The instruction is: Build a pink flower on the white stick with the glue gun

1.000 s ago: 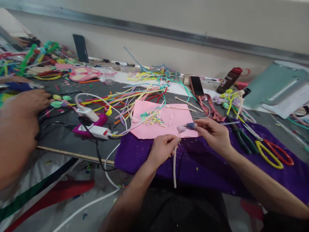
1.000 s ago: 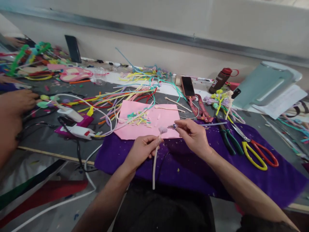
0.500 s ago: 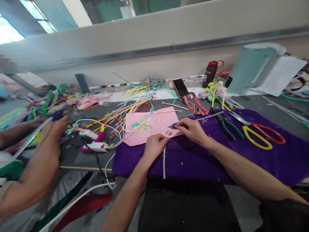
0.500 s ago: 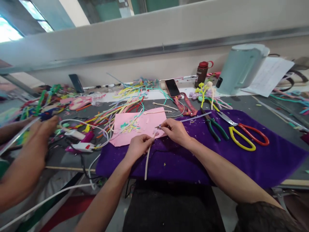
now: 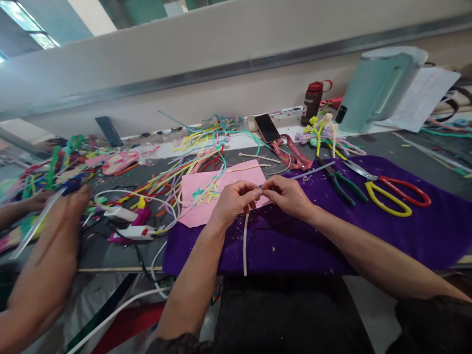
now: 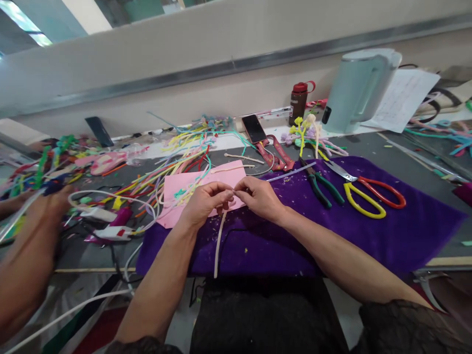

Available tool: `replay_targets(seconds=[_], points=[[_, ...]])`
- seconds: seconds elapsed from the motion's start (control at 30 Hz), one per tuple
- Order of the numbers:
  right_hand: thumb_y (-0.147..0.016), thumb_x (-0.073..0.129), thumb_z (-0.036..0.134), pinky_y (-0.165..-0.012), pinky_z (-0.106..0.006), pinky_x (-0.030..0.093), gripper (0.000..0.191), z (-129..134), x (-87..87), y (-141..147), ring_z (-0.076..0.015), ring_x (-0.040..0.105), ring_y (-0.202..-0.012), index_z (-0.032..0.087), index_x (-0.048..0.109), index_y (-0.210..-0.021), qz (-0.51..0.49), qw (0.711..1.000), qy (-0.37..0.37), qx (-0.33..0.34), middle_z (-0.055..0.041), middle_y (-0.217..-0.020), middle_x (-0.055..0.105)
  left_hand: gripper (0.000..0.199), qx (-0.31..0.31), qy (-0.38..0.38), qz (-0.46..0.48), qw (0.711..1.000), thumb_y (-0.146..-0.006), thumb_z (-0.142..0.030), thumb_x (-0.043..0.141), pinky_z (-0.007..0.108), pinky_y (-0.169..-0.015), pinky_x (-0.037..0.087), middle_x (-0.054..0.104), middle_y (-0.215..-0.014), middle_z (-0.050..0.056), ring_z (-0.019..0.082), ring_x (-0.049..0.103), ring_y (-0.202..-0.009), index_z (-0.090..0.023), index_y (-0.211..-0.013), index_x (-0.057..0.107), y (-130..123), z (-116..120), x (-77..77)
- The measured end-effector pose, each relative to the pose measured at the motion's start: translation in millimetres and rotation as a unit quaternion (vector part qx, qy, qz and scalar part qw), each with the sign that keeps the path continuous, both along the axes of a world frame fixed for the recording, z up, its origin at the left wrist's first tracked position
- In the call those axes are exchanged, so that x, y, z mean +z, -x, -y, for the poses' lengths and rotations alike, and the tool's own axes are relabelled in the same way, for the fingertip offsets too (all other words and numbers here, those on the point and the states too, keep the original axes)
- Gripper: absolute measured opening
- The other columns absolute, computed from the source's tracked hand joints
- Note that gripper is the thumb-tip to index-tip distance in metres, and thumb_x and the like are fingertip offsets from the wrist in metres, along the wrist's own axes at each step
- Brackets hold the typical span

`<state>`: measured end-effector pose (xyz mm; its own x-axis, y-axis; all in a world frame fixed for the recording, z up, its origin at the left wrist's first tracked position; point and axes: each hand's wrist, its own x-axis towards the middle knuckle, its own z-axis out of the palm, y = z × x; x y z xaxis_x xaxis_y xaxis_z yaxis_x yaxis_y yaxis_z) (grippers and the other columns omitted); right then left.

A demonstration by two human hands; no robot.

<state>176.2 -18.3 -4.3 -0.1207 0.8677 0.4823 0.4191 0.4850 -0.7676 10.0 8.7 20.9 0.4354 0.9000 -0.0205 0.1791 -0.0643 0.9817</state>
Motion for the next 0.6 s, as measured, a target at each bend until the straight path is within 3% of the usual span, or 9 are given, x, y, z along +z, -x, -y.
replay_targets(seconds=[0.17,0.33,0.43,0.6], points=[[-0.078,0.051,0.015,-0.056,-0.020,0.038,0.008,-1,-1.3,0,-0.0090,0.051,-0.060,0.015,0.059,-0.076,0.004,1.000,-0.013,-0.012,0.0002,-0.067,0.057,0.024,0.004,0.026,0.038,0.999,-0.067,-0.035,0.065,0.018,-0.038,0.038,0.060,-0.059,0.001,0.008,0.052,-0.044,-0.013,-0.073,0.059,-5,-8,-14.9],[-0.075,0.052,0.010,-0.058,-0.020,0.037,0.010,3,-0.1,3,-0.0091,0.051,-0.062,0.014,0.061,-0.076,0.044,0.998,-0.044,-0.018,-0.0006,-0.069,0.058,0.022,0.005,0.042,0.055,0.998,-0.068,-0.034,0.065,0.017,-0.039,0.039,0.061,-0.062,0.001,0.008,0.053,-0.045,-0.013,-0.072,0.059,0,-6,-18.3],[-0.075,0.053,0.012,-0.056,-0.020,0.037,0.010,2,-3.0,5,-0.0089,0.052,-0.061,0.015,0.062,-0.076,0.012,1.000,-0.010,-0.006,-0.0007,-0.069,0.060,0.022,0.016,0.071,0.063,0.995,-0.068,-0.035,0.065,0.016,-0.039,0.038,0.061,-0.062,0.000,0.007,0.052,-0.044,-0.014,-0.072,0.059,1,-4,-18.7],[-0.077,0.053,0.023,-0.046,-0.018,0.036,0.012,-1,-4.4,6,-0.0062,0.049,-0.048,0.014,0.061,-0.077,-0.105,0.987,0.112,0.044,0.0016,-0.062,0.057,0.023,0.009,0.107,0.108,0.988,-0.068,-0.035,0.064,0.016,-0.035,0.033,0.060,-0.059,-0.001,0.005,0.047,-0.039,-0.013,-0.071,0.058,2,-4,-20.4]])
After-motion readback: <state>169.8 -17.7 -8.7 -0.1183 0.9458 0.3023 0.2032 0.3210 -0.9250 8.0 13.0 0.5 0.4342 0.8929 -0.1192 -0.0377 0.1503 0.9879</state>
